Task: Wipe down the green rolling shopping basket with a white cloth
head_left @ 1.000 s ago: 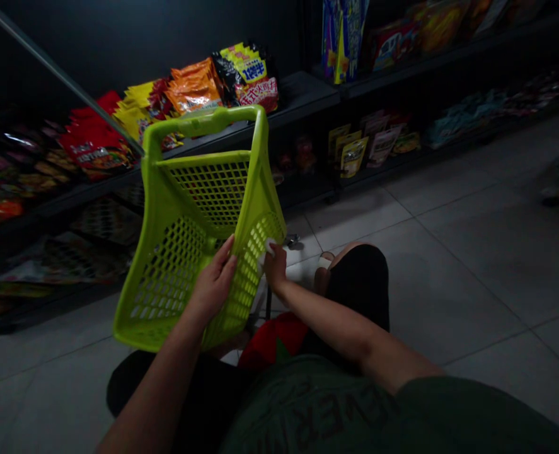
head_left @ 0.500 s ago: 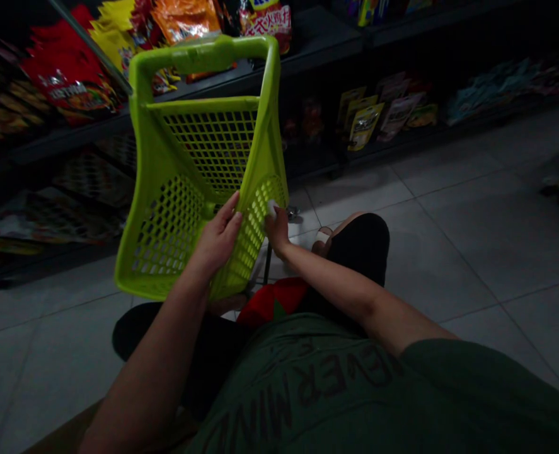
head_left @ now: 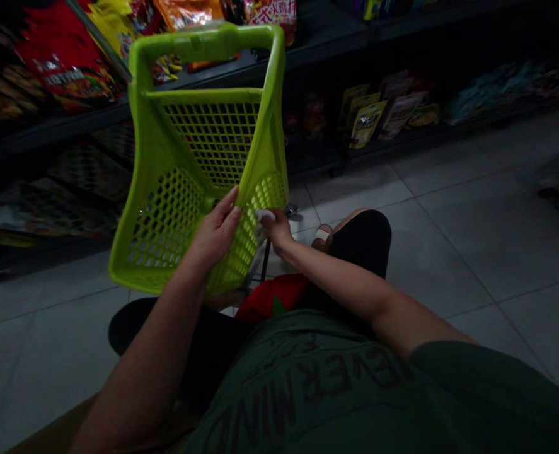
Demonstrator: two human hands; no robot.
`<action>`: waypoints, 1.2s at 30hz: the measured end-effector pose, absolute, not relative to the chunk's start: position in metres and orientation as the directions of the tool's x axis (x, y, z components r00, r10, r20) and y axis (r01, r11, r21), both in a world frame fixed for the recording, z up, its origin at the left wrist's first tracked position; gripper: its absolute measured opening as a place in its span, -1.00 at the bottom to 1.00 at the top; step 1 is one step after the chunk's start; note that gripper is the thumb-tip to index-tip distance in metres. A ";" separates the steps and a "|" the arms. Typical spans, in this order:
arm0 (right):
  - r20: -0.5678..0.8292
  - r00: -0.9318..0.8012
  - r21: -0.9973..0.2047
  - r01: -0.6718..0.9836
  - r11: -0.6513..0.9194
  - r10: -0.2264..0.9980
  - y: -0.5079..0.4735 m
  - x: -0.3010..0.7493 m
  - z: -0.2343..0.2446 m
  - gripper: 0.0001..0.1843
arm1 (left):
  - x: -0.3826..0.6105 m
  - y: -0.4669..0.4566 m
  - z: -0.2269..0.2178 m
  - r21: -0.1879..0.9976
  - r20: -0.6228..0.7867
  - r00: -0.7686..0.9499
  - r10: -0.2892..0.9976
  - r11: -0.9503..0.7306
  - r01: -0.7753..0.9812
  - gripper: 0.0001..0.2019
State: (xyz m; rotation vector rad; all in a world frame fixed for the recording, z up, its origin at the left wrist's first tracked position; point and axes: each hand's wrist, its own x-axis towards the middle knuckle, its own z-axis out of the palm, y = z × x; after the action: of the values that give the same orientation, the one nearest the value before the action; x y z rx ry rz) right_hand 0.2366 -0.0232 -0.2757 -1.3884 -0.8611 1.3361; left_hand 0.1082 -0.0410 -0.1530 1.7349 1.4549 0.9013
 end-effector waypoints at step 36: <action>0.201 0.398 -0.976 0.004 0.217 0.895 0.063 0.279 -0.254 -0.74 | 0.102 -0.029 -0.168 0.927 0.040 0.074 0.996 -0.065 0.369 -0.39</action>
State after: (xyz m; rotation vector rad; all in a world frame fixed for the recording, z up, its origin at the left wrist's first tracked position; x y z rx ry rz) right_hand 0.2789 0.0626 -0.2545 -1.1896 -0.9743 0.7760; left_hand 0.1024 -0.0291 -0.1679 1.5555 1.4051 0.9952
